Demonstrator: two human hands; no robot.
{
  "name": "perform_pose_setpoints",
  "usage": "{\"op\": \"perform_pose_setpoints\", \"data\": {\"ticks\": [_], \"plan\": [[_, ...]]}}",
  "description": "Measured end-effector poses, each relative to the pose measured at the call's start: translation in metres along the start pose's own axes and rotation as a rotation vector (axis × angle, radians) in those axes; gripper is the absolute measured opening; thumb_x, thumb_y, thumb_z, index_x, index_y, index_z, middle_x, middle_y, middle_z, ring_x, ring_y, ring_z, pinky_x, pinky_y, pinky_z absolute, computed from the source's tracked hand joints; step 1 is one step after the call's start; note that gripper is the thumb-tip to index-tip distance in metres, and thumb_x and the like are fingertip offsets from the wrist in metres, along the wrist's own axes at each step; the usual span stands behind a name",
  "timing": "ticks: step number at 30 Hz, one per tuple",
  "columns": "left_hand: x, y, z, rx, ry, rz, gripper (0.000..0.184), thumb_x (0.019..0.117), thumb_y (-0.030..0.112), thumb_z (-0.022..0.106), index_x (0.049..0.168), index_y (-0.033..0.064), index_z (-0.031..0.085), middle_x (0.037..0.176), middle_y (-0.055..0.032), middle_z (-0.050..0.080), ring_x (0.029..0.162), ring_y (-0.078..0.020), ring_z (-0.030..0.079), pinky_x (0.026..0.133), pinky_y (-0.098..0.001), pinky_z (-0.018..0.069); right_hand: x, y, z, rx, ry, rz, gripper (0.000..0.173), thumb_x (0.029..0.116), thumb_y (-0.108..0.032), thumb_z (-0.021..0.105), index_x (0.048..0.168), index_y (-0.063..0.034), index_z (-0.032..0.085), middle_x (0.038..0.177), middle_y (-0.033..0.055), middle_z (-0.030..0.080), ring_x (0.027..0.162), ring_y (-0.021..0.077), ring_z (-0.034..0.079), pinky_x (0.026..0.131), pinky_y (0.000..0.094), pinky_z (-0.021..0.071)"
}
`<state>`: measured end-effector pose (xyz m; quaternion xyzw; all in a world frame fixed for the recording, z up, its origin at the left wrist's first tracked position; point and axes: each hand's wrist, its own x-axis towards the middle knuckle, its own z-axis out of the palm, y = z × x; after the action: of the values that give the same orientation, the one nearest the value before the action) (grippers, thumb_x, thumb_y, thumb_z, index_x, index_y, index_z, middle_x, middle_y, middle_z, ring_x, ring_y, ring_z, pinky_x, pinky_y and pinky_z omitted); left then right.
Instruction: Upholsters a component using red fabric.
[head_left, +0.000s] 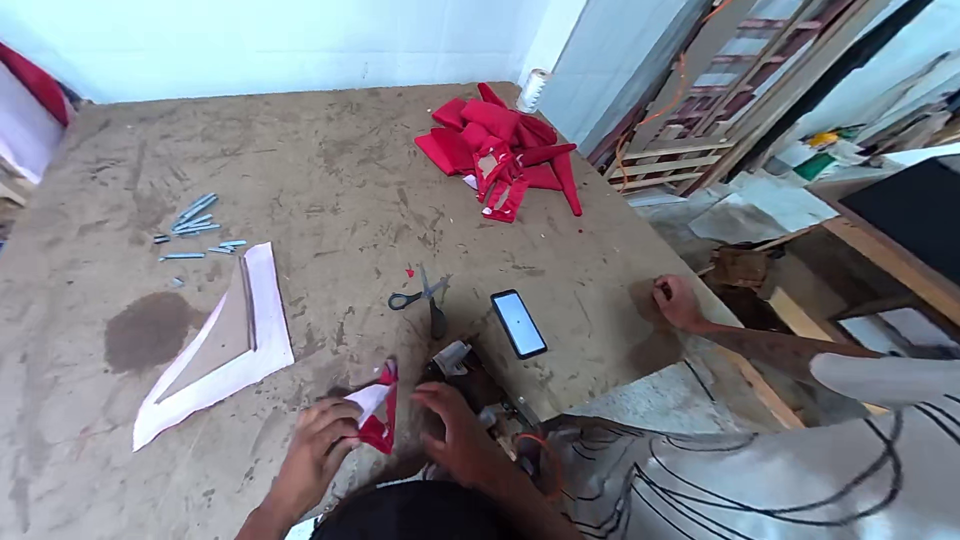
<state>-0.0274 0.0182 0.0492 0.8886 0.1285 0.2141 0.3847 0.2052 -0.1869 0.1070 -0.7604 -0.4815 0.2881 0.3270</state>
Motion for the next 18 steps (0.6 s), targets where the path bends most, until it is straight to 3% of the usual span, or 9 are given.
{"op": "perform_pose_setpoints", "data": {"ticks": [2,5,6,8,10,12,14,16,18], "plan": [[0.029,0.042,-0.009,-0.089,0.087,-0.01,0.019,0.1019,0.038,0.062,0.099,0.024,0.074,0.111,0.0082,0.072,0.121,-0.0142,0.061,0.109,-0.0442,0.0458,0.001,-0.006,0.0,0.148,-0.081,-0.198,0.076,0.0803,-0.033,0.083,0.149,-0.0174,0.054,0.155,0.0055,0.046,0.147,0.0204,0.039,0.12,0.0435,0.0384],[0.07,0.099,-0.016,-0.195,0.253,-0.165,0.019,0.1009,0.032,0.064,0.097,0.0142,0.071,0.095,0.0025,0.071,0.09,-0.0094,0.068,0.084,-0.0315,0.0598,0.002,-0.034,-0.01,0.31,-0.108,-0.295,0.103,0.0735,-0.05,0.089,0.156,-0.0116,0.041,0.158,0.0093,0.044,0.146,0.0199,0.041,0.119,0.0432,0.0406],[0.083,0.114,-0.016,-0.236,0.303,-0.233,0.017,0.0996,0.029,0.066,0.096,0.0132,0.072,0.09,0.0031,0.071,0.082,-0.0078,0.068,0.075,-0.0279,0.06,0.003,-0.042,-0.013,0.362,-0.067,-0.31,0.099,0.0759,-0.049,0.088,0.154,-0.0083,0.044,0.153,0.0094,0.049,0.141,0.0177,0.047,0.117,0.0401,0.0438],[0.106,0.137,-0.014,-0.358,0.39,-0.334,0.013,0.0977,0.023,0.069,0.096,0.0105,0.072,0.08,0.0017,0.069,0.066,-0.0093,0.065,0.059,-0.0254,0.0568,0.007,-0.055,-0.021,0.496,0.11,-0.27,0.068,0.0865,-0.038,0.081,0.141,-0.0056,0.058,0.135,0.0067,0.064,0.124,0.0142,0.062,0.105,0.037,0.0554],[0.122,0.151,-0.018,-0.517,0.472,-0.35,0.019,0.0963,0.018,0.071,0.107,0.003,0.069,0.071,-0.0036,0.064,0.056,-0.0143,0.059,0.051,-0.0276,0.0518,0.013,-0.066,-0.032,0.66,0.285,-0.216,0.043,0.0947,-0.028,0.073,0.128,-0.0035,0.064,0.122,0.0076,0.07,0.106,0.0169,0.07,0.088,0.0373,0.0629],[0.126,0.152,-0.029,-0.647,0.41,-0.321,0.044,0.0952,0.022,0.073,0.129,-0.0016,0.057,0.076,-0.009,0.066,0.06,-0.0187,0.061,0.055,-0.0311,0.0546,0.018,-0.074,-0.044,0.792,0.373,-0.181,0.043,0.0965,-0.027,0.071,0.129,-0.0018,0.061,0.121,0.0106,0.069,0.101,0.0203,0.071,0.082,0.0372,0.0641],[0.12,0.146,-0.036,-0.659,0.23,-0.331,0.057,0.0909,0.032,0.078,0.133,0.0013,0.057,0.092,-0.0108,0.073,0.074,-0.0226,0.07,0.066,-0.0365,0.0616,0.022,-0.076,-0.053,0.874,0.405,-0.171,0.047,0.0965,-0.025,0.071,0.134,0.0003,0.056,0.123,0.0144,0.066,0.1,0.0234,0.07,0.081,0.0382,0.0638],[0.113,0.148,-0.036,-0.533,0.187,-0.308,0.031,0.0906,0.029,0.079,0.11,0.0059,0.072,0.095,-0.0061,0.074,0.083,-0.02,0.072,0.073,-0.036,0.0642,0.024,-0.075,-0.056,0.871,0.413,-0.173,0.048,0.0985,-0.025,0.068,0.136,0.0009,0.054,0.124,0.0152,0.065,0.101,0.0238,0.07,0.082,0.0379,0.0635],[0.111,0.151,-0.033,-0.24,0.305,-0.186,0.016,0.092,0.035,0.076,0.092,0.0192,0.076,0.101,0.0032,0.069,0.099,-0.0142,0.063,0.087,-0.0333,0.0551,0.025,-0.077,-0.054,0.843,0.443,-0.162,0.045,0.0998,-0.026,0.066,0.135,0.0004,0.054,0.123,0.014,0.065,0.101,0.0228,0.07,0.082,0.0373,0.0638]]}}
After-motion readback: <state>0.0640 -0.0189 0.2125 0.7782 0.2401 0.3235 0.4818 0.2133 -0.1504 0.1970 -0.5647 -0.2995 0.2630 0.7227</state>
